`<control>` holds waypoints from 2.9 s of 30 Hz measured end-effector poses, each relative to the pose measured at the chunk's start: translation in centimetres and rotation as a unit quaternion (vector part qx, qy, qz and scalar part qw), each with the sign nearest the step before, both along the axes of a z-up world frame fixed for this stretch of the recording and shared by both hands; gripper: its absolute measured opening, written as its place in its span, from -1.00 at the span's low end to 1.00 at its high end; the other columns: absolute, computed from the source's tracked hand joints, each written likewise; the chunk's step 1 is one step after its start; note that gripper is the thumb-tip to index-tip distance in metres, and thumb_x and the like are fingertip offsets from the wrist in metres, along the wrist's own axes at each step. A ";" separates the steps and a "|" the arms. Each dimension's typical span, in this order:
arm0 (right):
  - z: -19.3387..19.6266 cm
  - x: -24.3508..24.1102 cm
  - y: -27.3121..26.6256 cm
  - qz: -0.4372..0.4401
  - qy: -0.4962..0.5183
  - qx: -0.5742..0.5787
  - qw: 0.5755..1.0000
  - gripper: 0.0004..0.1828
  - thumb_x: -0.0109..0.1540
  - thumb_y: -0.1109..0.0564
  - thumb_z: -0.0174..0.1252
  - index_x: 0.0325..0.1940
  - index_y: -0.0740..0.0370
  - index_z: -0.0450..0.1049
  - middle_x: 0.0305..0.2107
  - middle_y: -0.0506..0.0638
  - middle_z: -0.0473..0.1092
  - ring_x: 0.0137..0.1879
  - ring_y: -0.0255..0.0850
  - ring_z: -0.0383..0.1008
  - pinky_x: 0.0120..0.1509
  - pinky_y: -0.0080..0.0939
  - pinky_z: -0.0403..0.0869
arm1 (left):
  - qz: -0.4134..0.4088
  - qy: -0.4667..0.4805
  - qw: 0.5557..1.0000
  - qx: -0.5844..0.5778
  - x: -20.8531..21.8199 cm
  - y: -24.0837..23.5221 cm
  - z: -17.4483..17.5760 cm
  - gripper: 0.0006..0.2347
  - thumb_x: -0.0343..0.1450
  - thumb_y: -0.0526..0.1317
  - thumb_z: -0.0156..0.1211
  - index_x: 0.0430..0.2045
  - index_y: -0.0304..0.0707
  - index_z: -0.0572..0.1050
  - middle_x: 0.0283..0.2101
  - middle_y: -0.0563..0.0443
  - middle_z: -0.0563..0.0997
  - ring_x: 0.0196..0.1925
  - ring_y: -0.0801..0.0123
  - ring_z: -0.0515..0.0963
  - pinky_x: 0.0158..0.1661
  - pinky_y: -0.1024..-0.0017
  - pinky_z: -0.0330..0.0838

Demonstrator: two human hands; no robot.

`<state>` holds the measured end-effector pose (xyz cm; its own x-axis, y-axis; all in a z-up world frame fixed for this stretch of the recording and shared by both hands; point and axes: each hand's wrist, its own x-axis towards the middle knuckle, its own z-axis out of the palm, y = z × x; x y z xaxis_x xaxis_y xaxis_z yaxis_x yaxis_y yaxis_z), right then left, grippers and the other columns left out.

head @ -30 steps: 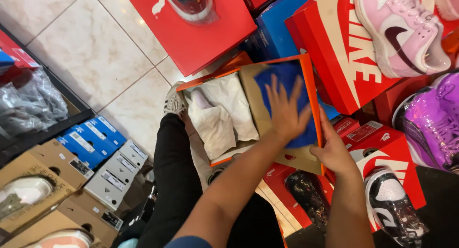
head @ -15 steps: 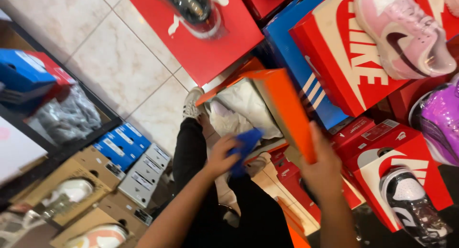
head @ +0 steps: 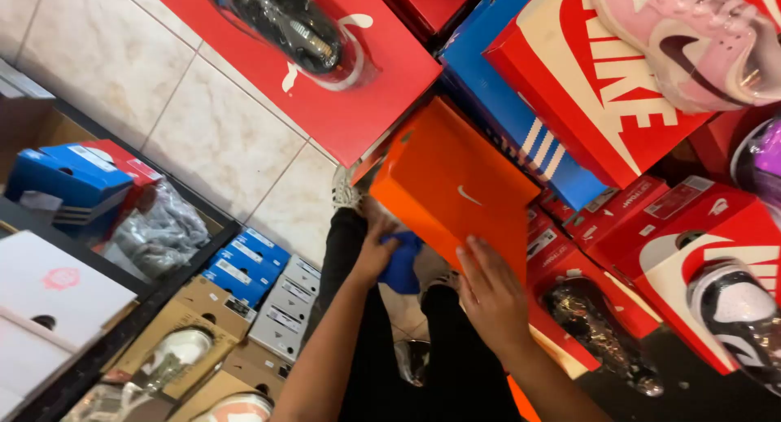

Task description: Wiping down shoe boxes with a cloth and stacking them in a warehouse

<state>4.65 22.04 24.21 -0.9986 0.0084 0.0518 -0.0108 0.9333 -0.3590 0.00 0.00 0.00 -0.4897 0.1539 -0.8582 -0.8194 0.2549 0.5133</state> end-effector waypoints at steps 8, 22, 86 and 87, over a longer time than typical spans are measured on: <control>-11.7 2.7 0.1 -0.202 -0.056 -0.134 0.969 -0.30 0.16 0.25 0.20 0.42 0.26 0.34 0.26 0.43 0.26 0.35 0.44 0.25 0.33 0.33 0.35 | -0.202 0.245 0.929 -0.189 -5.6 -3.1 6.0 -0.70 0.27 -0.19 0.21 -0.16 0.26 0.68 0.04 0.19 0.66 0.16 0.19 0.60 0.14 0.22 0.47; -15.3 -0.3 -1.6 -0.612 -0.045 -0.627 0.480 0.03 0.24 -0.30 0.32 0.60 0.05 -0.05 0.47 0.20 -0.03 0.54 0.18 0.03 0.54 0.32 0.08 | -0.444 0.211 0.815 -0.306 -14.5 8.5 4.0 -0.32 0.29 0.06 0.15 0.34 -0.01 0.11 0.32 -0.05 0.29 0.11 -0.25 0.56 0.06 -0.08 0.51; -0.3 53.0 -9.0 -0.614 0.566 -0.550 -0.012 -0.82 0.18 0.04 0.34 -0.31 0.15 0.52 -0.42 -0.03 0.54 -0.35 -0.24 0.53 -0.25 -0.25 0.47 | -0.766 -0.136 0.625 -0.060 38.9 25.0 32.7 -0.33 0.23 -0.03 0.40 0.26 -0.21 0.36 0.25 -0.11 0.57 0.21 0.19 0.60 0.14 0.36 0.51; -1.0 54.1 -9.5 -0.614 0.573 -0.542 -0.025 -0.82 0.18 0.04 0.34 -0.31 0.15 0.52 -0.42 -0.03 0.54 -0.35 -0.24 0.53 -0.25 -0.25 0.47 | -0.775 -0.135 0.613 -0.066 39.5 25.7 31.7 -0.33 0.23 -0.03 0.40 0.26 -0.21 0.36 0.25 -0.11 0.57 0.21 0.19 0.60 0.14 0.36 0.51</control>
